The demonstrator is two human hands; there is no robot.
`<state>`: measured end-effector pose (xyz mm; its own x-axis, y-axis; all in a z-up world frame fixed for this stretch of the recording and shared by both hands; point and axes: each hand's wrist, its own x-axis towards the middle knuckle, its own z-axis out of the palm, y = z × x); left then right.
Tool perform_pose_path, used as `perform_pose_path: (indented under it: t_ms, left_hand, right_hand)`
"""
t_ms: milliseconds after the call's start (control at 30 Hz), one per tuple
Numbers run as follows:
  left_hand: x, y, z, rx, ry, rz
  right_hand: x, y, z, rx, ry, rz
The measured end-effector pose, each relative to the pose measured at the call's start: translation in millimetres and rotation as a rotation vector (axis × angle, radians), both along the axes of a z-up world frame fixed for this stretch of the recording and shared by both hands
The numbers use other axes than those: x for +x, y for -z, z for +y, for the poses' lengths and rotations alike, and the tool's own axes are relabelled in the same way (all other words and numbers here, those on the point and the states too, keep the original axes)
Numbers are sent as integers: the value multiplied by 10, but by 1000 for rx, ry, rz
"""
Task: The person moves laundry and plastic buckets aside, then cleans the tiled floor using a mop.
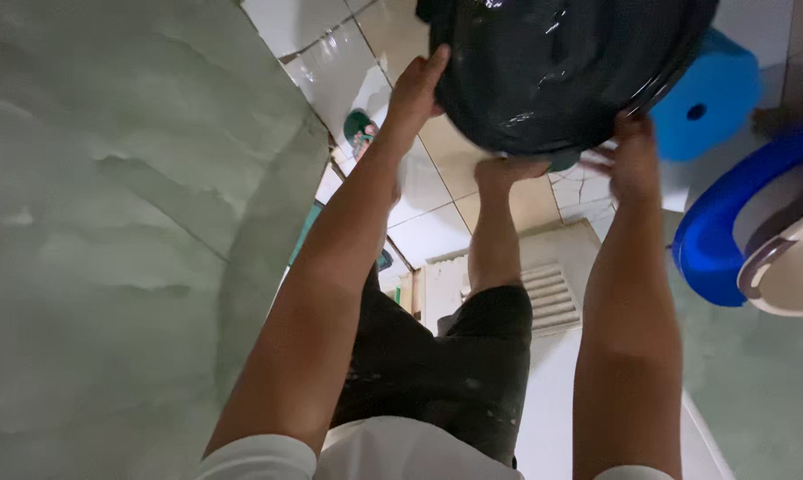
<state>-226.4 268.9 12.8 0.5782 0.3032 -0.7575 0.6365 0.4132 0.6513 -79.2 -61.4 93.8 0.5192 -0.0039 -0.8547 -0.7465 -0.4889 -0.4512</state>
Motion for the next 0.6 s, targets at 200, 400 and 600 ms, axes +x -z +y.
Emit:
perform_pose_path:
  t_ms: [200, 400, 600]
  left_hand:
    - [-582, -113, 720, -108, -81, 47]
    - [-1019, -116, 1411, 136, 83, 250]
    - [-1194, -401, 2230, 339, 299, 393]
  right_hand:
    - [-554, 180, 416, 108, 8, 61]
    - [-990, 243, 1070, 124, -24, 121]
    - [-1455, 277, 1870, 154, -27, 340]
